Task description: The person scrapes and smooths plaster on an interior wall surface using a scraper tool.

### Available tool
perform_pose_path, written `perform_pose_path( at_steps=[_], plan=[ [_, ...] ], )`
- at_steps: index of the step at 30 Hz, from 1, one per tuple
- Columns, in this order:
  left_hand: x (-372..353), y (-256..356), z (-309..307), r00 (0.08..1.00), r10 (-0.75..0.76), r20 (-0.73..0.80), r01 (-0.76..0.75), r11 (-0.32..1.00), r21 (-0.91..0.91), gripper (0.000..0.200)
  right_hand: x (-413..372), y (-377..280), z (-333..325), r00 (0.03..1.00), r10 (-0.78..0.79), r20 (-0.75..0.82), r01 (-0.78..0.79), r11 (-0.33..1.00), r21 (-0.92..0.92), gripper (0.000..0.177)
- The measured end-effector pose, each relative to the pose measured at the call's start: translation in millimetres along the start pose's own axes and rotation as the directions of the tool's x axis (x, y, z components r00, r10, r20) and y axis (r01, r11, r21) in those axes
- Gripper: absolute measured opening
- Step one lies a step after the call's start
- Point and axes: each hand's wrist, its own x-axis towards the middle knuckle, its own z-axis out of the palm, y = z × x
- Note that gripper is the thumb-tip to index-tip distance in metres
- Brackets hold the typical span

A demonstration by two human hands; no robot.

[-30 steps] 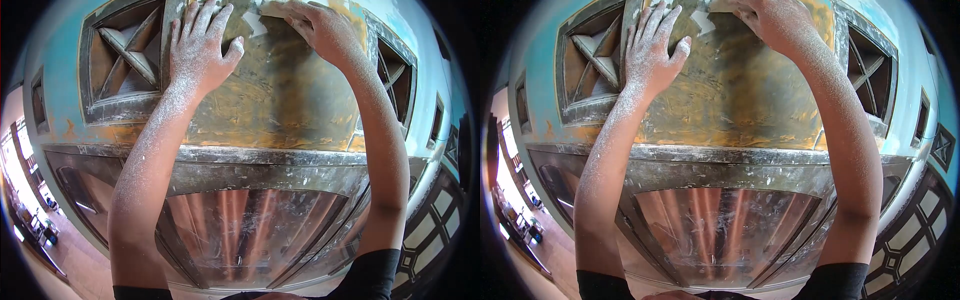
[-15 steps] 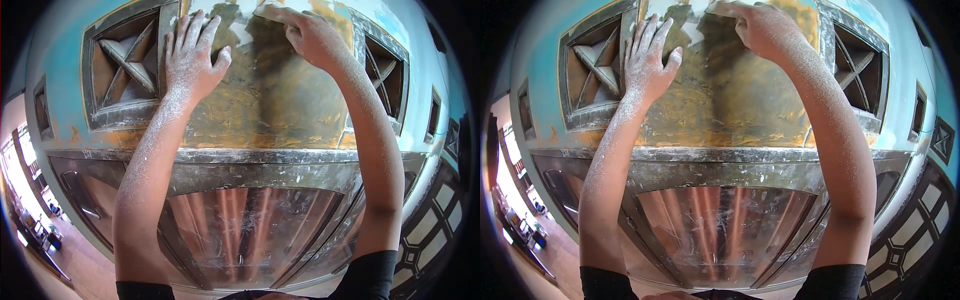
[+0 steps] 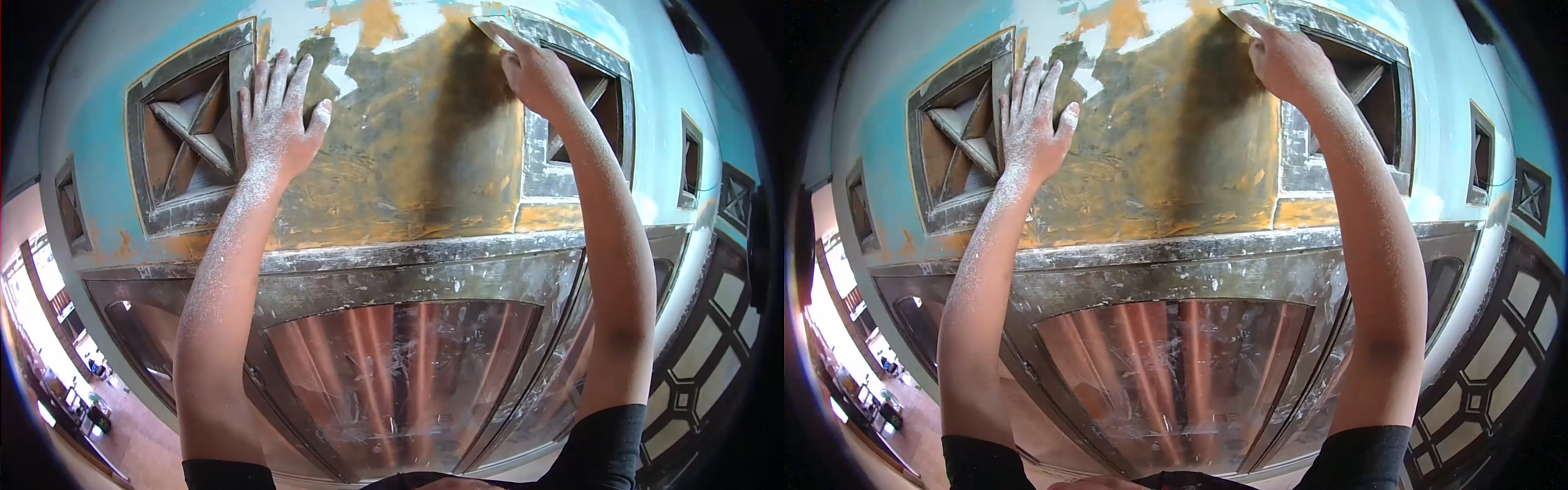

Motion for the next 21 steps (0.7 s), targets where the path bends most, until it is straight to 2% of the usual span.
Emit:
perform_pose_path(
  at_steps=[2,3,4,6,10,11,16,17,18,19,20,21],
  plan=[
    [0.3,0.1,-0.2,1.000,0.010,0.012,-0.010,1.000,0.006,0.067,0.2,3.8,9.2,0.992,-0.075,-0.100,0.078,0.997,0.021,0.051],
    [0.4,1.3,0.3,1.000,0.003,0.013,-0.003,1.000,0.011,0.068,0.2,3.5,15.2,0.982,-0.090,-0.167,0.087,0.996,-0.026,0.051],
    [0.6,2.2,0.2,1.000,-0.006,0.012,0.006,1.000,0.016,0.069,-1.6,-7.6,5.8,0.982,-0.087,-0.167,0.083,0.996,-0.029,0.051],
    [-0.1,2.8,1.0,1.000,-0.007,0.024,0.006,1.000,0.027,0.071,-2.4,-27.8,-14.4,0.988,0.111,0.106,-0.121,0.988,0.091,0.047],
    [4.3,8.0,5.6,1.000,0.004,0.020,-0.005,0.998,0.062,0.075,12.2,-31.3,-11.3,0.986,0.126,0.112,-0.131,0.991,0.038,0.038],
    [6.4,10.4,7.1,1.000,-0.014,0.019,0.012,0.997,0.074,0.075,11.6,-30.9,-6.3,0.994,0.107,0.034,-0.108,0.993,0.036,0.038],
    [7.2,14.2,10.4,0.999,-0.032,-0.015,0.033,0.995,0.092,0.076,4.4,-34.6,-7.5,0.987,0.140,0.080,-0.147,0.985,0.085,0.037],
    [7.3,14.8,10.3,0.999,-0.045,-0.005,0.045,0.995,0.092,0.075,10.5,-30.9,-2.8,0.992,0.120,0.046,-0.124,0.988,0.097,0.036],
    [6.7,13.6,11.3,0.999,-0.047,0.001,0.046,0.995,0.094,0.075,12.8,-28.3,2.0,0.995,0.103,0.014,-0.104,0.989,0.108,0.043],
    [5.6,12.0,12.9,0.999,-0.038,0.000,0.038,0.996,0.079,0.078,11.8,-38.1,-13.4,0.974,0.173,0.146,-0.192,0.973,0.125,0.042],
    [6.1,10.4,14.4,1.000,-0.030,-0.008,0.030,0.997,0.064,0.080,7.1,-46.7,-29.6,0.973,0.175,0.148,-0.194,0.973,0.125,0.042],
    [6.1,10.3,14.6,1.000,-0.020,-0.016,0.021,0.998,0.056,0.081,-0.8,-55.7,-46.1,0.970,0.168,0.176,-0.201,0.961,0.190,0.034]
  ],
)
